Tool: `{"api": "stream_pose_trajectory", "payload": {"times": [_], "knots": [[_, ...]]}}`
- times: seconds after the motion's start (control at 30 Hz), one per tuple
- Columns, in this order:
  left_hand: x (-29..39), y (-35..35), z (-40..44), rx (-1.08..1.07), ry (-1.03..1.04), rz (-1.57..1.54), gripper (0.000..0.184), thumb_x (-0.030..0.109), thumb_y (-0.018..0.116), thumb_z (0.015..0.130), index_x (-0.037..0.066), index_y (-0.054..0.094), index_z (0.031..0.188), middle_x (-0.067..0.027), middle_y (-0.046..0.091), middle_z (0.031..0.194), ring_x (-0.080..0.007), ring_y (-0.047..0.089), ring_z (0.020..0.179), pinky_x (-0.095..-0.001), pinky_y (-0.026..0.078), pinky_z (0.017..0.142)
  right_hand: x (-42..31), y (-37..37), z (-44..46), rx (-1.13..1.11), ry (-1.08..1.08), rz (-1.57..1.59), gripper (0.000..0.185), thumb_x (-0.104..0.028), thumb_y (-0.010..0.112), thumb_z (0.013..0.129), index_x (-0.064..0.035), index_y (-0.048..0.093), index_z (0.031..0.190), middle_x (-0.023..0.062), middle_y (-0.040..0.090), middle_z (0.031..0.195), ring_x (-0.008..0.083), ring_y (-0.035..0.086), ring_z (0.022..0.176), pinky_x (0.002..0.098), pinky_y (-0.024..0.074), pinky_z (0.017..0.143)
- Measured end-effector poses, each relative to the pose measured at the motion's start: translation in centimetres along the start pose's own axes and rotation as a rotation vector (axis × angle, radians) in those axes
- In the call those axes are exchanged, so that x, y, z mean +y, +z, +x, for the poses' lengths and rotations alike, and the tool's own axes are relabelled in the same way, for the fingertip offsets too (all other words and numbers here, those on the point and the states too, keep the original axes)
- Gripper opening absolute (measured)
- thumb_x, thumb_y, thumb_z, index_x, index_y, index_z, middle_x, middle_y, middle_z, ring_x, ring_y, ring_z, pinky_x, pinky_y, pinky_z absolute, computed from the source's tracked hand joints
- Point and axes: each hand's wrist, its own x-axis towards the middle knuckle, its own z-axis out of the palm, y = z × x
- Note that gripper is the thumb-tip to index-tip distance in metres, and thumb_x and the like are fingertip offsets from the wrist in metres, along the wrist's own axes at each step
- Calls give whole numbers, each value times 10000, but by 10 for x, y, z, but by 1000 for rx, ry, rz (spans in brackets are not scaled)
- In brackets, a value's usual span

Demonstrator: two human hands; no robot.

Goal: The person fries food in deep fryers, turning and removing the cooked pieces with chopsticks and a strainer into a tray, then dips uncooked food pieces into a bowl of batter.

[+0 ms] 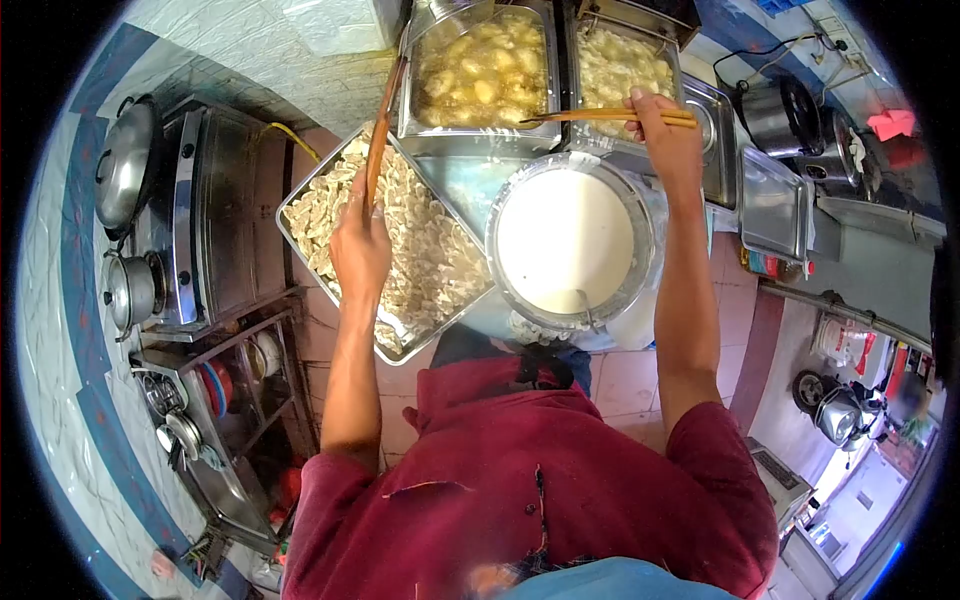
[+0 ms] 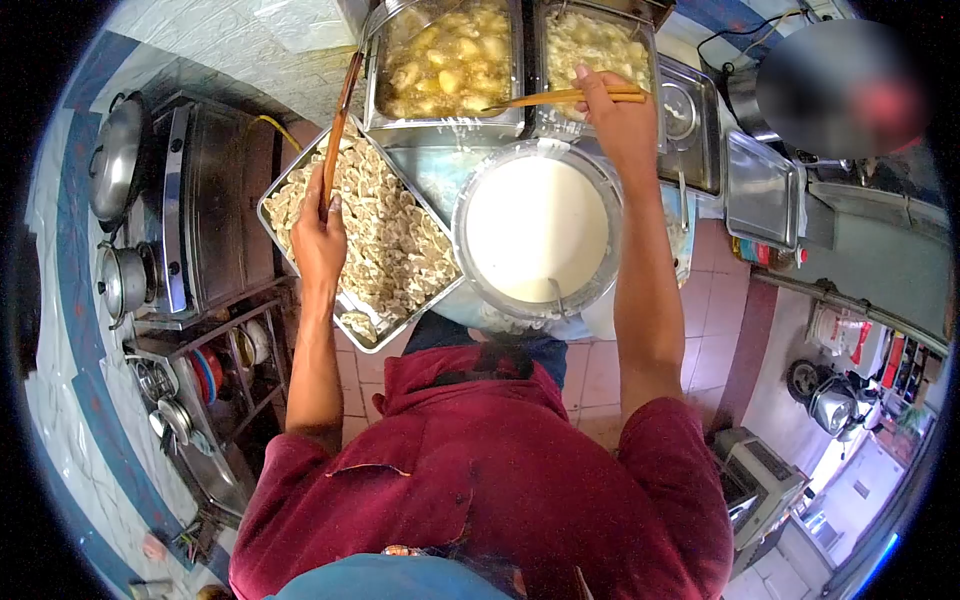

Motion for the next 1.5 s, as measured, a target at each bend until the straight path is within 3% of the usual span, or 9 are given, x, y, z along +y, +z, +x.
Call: {"api": "stream_pose_trajectory", "payload": {"times": [0.4,0.5,0.8,0.87,0.93,1.07,1.17,1.27,1.5], "knots": [[-11,17,47,34,117,195,548,74,591,901,219,482,1418,-244,676,1002,-362,682,753,-427,517,638,-9,4,-12,-53,-14,-165,355,-352,625,941,-14,726,903,2,613,662,71,518,601,226,426,573],[-29,30,55,56,203,274,517,119,573,910,223,485,1409,-254,664,875,-389,668,740,-477,519,646,-16,5,-14,-40,-32,-186,348,-344,620,942,-15,726,904,-4,616,663,71,522,605,228,428,581],[-40,32,50,-206,-115,-231,487,113,563,918,106,493,1400,-156,659,882,-209,596,686,-359,482,654,26,54,35,-61,105,-80,356,-434,627,905,-102,752,883,63,693,694,191,664,662,329,504,647],[-48,31,51,-228,-60,-228,504,98,525,920,46,455,1417,-85,616,838,-144,530,622,-312,449,588,39,66,48,-28,33,-173,374,-455,613,907,-111,754,869,73,694,696,231,669,684,353,511,667],[-23,12,51,-374,-272,-325,513,105,517,924,50,439,1429,-67,593,808,-121,497,591,-294,426,555,50,74,53,28,-102,-249,406,-492,589,909,-126,758,859,96,697,725,292,663,706,370,517,687],[-10,5,67,-579,-453,-443,470,127,497,961,58,416,1419,-56,572,779,-104,476,534,-266,411,463,55,85,60,32,-113,-190,388,-430,672,886,-53,750,933,42,690,734,113,606,633,268,483,618],[-5,1,88,-696,-628,-575,266,152,477,989,44,490,1230,-51,570,769,-88,461,513,-231,400,402,41,79,54,41,-108,-176,369,-413,671,891,-56,750,943,38,681,720,100,597,644,270,480,627],[-25,-1,115,-878,-857,-841,109,167,486,990,64,473,1023,-45,583,798,-58,427,511,-184,360,366,36,73,54,82,-169,-130,366,-448,649,886,-103,758,945,100,698,733,237,660,691,326,509,677],[-44,3,124,-1035,-918,-1064,137,188,509,987,69,496,1053,-19,571,801,-46,409,505,-184,353,373,-21,28,29,63,-80,-38,341,-400,663,885,-74,756,919,63,672,673,144,616,621,285,489,632]]}}
